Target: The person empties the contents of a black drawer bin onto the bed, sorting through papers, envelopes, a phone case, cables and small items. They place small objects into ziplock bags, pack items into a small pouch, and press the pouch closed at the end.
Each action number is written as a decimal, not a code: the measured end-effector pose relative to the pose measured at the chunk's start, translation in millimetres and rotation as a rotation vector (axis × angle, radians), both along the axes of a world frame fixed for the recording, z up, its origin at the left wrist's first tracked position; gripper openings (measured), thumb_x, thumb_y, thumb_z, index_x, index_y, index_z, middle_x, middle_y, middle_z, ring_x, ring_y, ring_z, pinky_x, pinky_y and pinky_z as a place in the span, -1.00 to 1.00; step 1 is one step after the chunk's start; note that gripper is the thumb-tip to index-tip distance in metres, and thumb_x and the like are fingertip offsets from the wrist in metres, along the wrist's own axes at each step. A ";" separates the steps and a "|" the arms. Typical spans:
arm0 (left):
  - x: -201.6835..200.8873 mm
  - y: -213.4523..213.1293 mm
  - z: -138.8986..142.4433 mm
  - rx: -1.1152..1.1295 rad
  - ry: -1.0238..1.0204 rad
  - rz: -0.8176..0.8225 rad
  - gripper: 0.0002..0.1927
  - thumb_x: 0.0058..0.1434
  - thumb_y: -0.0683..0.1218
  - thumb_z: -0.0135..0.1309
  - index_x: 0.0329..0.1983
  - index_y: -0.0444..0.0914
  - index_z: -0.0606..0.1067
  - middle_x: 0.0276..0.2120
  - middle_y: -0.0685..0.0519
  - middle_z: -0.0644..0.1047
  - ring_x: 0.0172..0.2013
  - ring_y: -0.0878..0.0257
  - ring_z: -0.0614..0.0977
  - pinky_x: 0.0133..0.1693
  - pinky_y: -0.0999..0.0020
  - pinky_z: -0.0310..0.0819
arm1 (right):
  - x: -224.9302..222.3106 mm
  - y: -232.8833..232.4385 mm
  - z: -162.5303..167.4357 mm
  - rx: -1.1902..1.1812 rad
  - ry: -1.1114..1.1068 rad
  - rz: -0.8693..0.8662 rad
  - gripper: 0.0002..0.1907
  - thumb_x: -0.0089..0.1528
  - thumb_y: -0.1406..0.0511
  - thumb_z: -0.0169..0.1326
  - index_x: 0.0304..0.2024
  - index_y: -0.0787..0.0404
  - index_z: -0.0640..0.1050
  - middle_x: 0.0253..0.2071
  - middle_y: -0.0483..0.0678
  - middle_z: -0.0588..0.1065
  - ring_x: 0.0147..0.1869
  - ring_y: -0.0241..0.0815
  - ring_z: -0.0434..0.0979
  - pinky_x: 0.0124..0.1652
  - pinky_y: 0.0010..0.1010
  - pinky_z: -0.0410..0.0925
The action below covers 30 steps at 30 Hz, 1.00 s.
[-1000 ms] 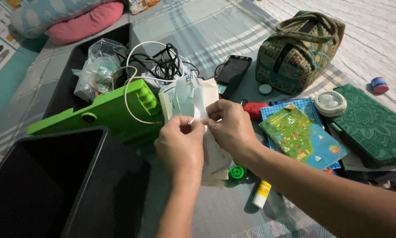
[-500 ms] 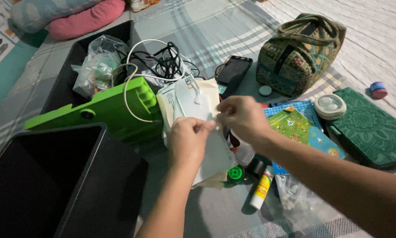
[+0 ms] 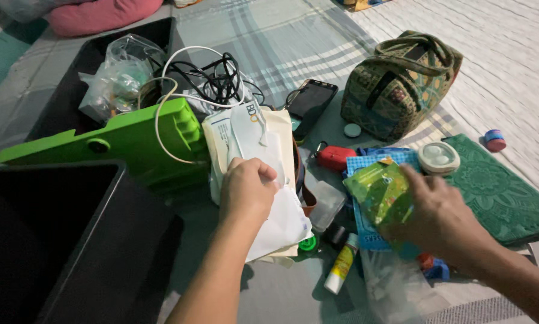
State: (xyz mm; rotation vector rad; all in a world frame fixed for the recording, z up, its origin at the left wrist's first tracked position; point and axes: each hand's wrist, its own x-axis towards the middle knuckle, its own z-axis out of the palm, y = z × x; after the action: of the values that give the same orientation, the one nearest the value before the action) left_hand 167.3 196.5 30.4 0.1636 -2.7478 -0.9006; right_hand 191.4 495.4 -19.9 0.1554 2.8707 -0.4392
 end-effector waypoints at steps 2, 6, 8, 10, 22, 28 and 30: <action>-1.0 -0.9 2.5 0.020 -0.021 0.003 -0.84 -0.05 -0.17 0.36 -0.39 -0.20 0.62 -0.16 -0.02 0.53 -0.14 0.05 0.62 -0.07 0.22 0.53 | -6.1 8.0 2.2 -0.100 0.191 0.016 0.33 -0.17 0.11 0.51 0.57 0.08 0.11 0.29 0.23 0.37 0.25 0.16 0.47 0.10 -0.11 0.47; -1.3 -6.0 6.1 0.032 -0.054 0.025 -0.83 -0.05 -0.17 0.37 -0.38 -0.19 0.62 -0.14 -0.01 0.52 -0.13 0.05 0.62 -0.07 0.21 0.53 | -25.2 29.3 4.2 -0.330 -0.104 -0.231 -0.28 0.16 0.33 0.29 0.40 0.09 0.45 0.06 0.17 0.59 -0.04 0.16 0.75 -0.05 -0.05 0.61; -1.7 -9.0 7.1 0.021 -0.039 0.017 -0.84 -0.05 -0.17 0.37 -0.40 -0.20 0.62 -0.14 -0.02 0.52 -0.12 0.05 0.62 -0.07 0.21 0.53 | -41.3 48.9 9.1 -0.789 -0.131 -0.330 -0.45 0.20 0.36 0.19 0.26 0.27 0.46 0.00 0.21 0.64 -0.11 0.14 0.72 -0.12 -0.03 0.58; -1.1 -14.3 9.7 0.016 -0.044 0.015 -0.84 -0.04 -0.17 0.37 -0.40 -0.21 0.61 -0.14 -0.03 0.52 -0.11 0.05 0.61 -0.07 0.21 0.53 | -56.3 68.2 15.5 -1.030 -0.118 -0.405 -0.55 0.25 0.38 0.10 0.19 0.38 0.47 -0.03 0.26 0.65 -0.12 0.16 0.69 -0.13 0.01 0.56; 7.2 -89.9 23.8 0.016 -0.046 -0.051 -0.87 0.02 -0.13 0.33 -0.38 -0.20 0.61 -0.13 -0.03 0.51 -0.11 0.03 0.60 -0.05 0.19 0.50 | -60.0 17.4 60.2 -1.352 0.105 -0.491 -0.60 0.38 0.27 -0.04 0.25 0.25 0.35 0.08 0.06 0.50 0.14 -0.10 0.61 0.09 -0.12 0.42; 4.5 -117.0 55.4 0.270 -0.127 -0.121 -0.71 0.21 0.11 0.18 -0.30 -0.22 0.62 -0.37 -0.02 0.59 -0.33 0.11 0.62 -0.22 0.20 0.50 | -18.6 -77.9 69.0 -1.712 -0.110 -0.198 -0.58 0.40 0.27 0.04 0.26 0.32 0.38 0.07 0.12 0.54 0.03 -0.04 0.62 0.06 0.04 0.49; 4.9 -118.8 69.3 0.487 -0.310 -0.074 -0.60 0.32 0.20 0.04 -0.22 -0.22 0.61 -0.49 -0.03 0.58 -0.46 0.14 0.59 -0.34 0.19 0.49 | -11.1 -115.2 78.2 -1.733 -0.149 -0.259 -0.57 0.32 0.30 0.03 0.22 0.31 0.40 0.05 0.09 0.55 0.01 -0.05 0.64 0.05 0.05 0.53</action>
State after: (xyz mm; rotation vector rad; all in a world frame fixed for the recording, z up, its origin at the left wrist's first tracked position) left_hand 172.2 77.6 99.7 0.3119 -2.7570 -1.6815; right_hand 180.3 380.2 58.3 0.1900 1.4213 -2.4253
